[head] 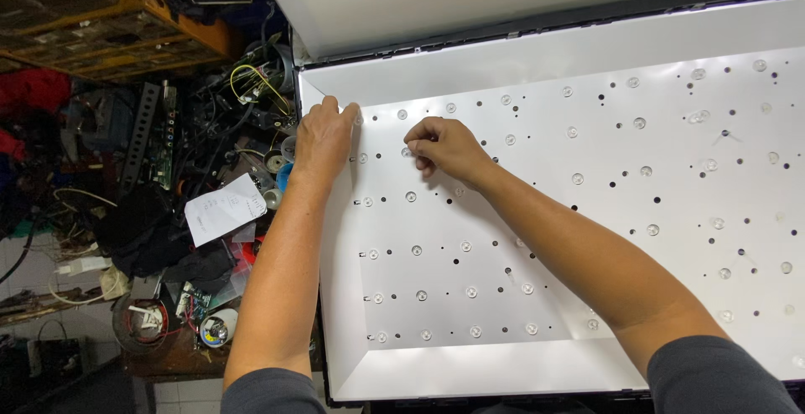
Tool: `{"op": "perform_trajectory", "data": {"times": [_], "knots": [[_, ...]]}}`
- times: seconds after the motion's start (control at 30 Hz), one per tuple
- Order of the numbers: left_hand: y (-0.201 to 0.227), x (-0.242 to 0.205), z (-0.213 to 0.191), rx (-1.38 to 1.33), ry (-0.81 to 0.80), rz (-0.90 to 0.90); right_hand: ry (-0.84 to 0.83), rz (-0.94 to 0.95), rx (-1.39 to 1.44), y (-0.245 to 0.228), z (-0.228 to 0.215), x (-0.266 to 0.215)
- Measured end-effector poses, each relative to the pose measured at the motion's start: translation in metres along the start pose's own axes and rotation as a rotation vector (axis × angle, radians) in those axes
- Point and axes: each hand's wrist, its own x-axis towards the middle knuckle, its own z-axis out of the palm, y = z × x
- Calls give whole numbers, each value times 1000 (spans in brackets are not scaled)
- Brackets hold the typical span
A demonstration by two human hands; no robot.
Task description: The person peels a white diffuser sheet from the television panel, removes several plastic backlight strips from the internal frame, and places them into a small container.
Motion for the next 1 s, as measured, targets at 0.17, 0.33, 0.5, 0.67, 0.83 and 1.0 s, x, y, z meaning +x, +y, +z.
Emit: {"op": "perform_trajectory", "data": {"times": [0.17, 0.33, 0.5, 0.67, 0.83, 1.0], "knots": [[-5, -7, 11, -44, -6, -42, 15, -35, -91, 4, 4, 14], [8, -6, -2, -19, 27, -96, 61, -222, -497, -18, 36, 45], [1, -23, 20, 102, 46, -188, 19, -420, -955, -28, 66, 70], [12, -40, 4, 18, -11, -254, 55, -566, -972, -21, 72, 53], [29, -57, -4, -268, 15, -458, 0, -461, -753, -8, 66, 32], [131, -87, -66, -566, 178, -375, -191, 204, 677, 55, 60, -43]]}}
